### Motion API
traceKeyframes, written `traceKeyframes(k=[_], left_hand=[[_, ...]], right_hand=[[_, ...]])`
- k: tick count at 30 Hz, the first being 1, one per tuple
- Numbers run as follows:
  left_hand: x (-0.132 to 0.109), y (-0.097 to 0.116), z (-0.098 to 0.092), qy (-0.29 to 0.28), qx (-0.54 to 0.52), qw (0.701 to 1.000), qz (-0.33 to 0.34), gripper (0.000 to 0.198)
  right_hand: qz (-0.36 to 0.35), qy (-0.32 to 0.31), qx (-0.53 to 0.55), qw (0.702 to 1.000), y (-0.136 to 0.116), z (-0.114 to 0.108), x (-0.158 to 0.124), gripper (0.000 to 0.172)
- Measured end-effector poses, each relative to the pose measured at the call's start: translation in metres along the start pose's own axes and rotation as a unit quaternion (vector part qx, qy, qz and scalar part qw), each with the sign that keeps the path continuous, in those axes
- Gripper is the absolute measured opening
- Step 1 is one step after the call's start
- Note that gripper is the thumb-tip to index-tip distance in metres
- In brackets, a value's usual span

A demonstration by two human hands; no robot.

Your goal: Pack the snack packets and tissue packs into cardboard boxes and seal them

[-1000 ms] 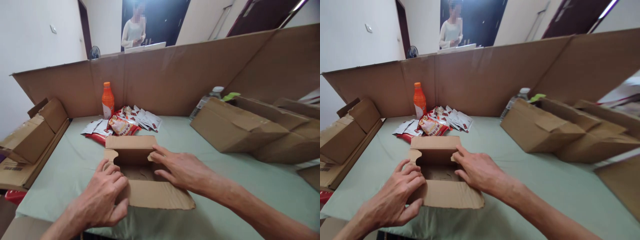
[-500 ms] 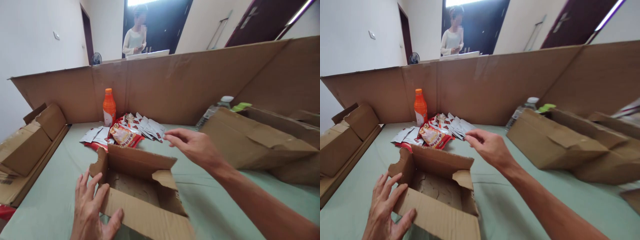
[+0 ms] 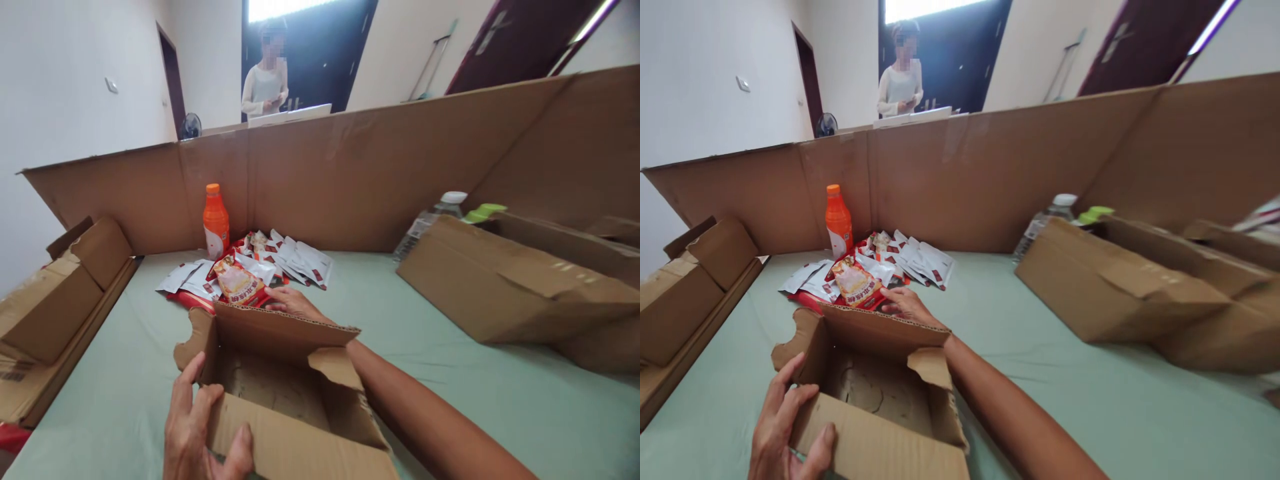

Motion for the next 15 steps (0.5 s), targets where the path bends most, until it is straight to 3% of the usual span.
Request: traceKeyframes(k=[4,6,8,11,13,15], left_hand=[[-0.003,0.012,0.001,0.02,0.004,0.999,-0.026,0.024],[-0.008,0.018,-0.002,0.039,0.007,0.998,-0.047,0.019],[-0.014,0.022,-0.008,0.054,0.01,0.997,-0.052,0.016],[-0.018,0.026,-0.017,0.053,0.019,0.997,-0.05,0.018],[-0.015,0.026,-0.019,0.039,0.019,0.998,-0.048,0.019],[-0.009,0.028,-0.018,0.01,0.021,0.999,-0.035,0.02]], right_hand=[[-0.029,-0.006,0.011,1.0,0.003,0.011,0.005,0.024],[-0.035,0.001,0.019,0.999,0.01,0.001,0.002,0.026],[-0.034,0.019,0.033,0.999,0.021,-0.027,-0.009,0.029],[-0.022,0.083,0.062,0.994,0.045,-0.095,-0.041,0.03],[-0.009,0.138,0.09,0.986,0.062,-0.14,-0.07,0.03],[0.005,0.18,0.121,0.976,0.079,-0.169,-0.099,0.03]])
Point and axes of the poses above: each hand's wrist, its own x-axis towards the middle knuckle, its own z-axis out of the palm, y = z × x, the point moved 2 cm from there along x, towards the middle knuckle, and after that the axes turned 13 degrees about -x, right-handed, at the moved point
